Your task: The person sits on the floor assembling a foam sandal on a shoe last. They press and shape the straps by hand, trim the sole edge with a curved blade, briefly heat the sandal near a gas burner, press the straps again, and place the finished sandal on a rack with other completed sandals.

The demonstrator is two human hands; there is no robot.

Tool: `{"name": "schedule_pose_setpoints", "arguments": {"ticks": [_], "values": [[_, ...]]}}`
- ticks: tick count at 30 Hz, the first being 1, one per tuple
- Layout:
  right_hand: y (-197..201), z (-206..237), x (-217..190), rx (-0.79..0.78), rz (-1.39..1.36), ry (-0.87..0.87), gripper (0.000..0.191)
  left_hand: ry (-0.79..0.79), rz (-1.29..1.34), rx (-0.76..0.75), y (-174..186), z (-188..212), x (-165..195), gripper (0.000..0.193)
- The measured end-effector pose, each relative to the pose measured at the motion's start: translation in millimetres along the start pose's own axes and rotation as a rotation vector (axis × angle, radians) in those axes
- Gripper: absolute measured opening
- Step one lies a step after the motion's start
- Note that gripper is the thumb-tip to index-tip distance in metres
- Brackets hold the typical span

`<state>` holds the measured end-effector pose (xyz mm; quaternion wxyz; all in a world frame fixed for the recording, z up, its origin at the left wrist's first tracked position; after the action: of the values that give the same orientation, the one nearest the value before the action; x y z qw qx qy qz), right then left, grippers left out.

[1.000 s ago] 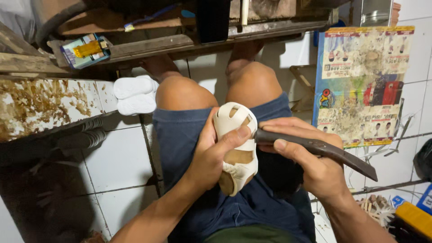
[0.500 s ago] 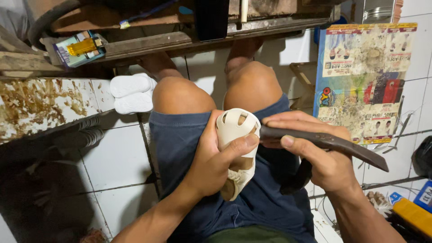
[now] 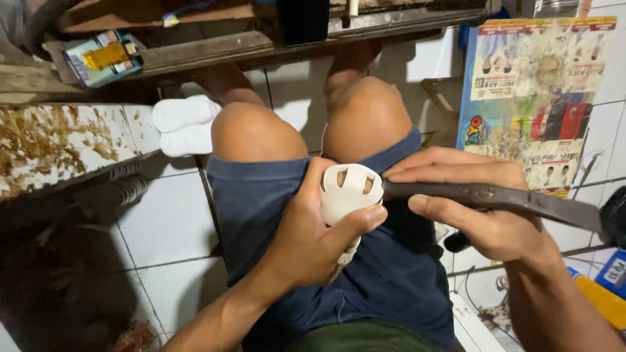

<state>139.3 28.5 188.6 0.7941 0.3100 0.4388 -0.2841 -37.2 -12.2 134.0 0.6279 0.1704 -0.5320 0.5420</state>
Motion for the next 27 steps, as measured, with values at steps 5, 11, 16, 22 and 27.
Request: {"name": "schedule_pose_setpoints", "arguments": {"ticks": [5, 11, 16, 22, 27], "values": [[1, -1, 10, -0.066, -0.340, 0.106, 0.039, 0.009, 0.182, -0.101, -2, -3, -1, 0.049], [6, -2, 20, -0.126, -0.376, 0.093, 0.040, 0.039, 0.012, -0.081, -6, 3, 2, 0.048], [14, -3, 2, -0.238, -0.034, 0.119, 0.033, -0.060, -0.336, -0.069, -8, 0, 21, 0.042], [15, -15, -5, -0.340, -0.077, 0.127, 0.031, -0.096, -0.449, -0.066, -10, 0, 27, 0.043], [7, -19, -7, -0.526, 0.102, 0.125, 0.030, -0.126, -0.509, -0.084, -12, 0, 26, 0.046]]}}
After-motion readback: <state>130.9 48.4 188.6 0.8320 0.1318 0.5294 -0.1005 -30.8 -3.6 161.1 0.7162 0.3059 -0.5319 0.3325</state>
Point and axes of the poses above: each hand's wrist, its own z-axis away from the middle knuckle, its own y-axis out of the back of the hand, x = y × z, the point moved 8 cm from there along -z, towards the middle knuckle, and after that the axes turned 11 degrees about -x, right-handed, at the moved point
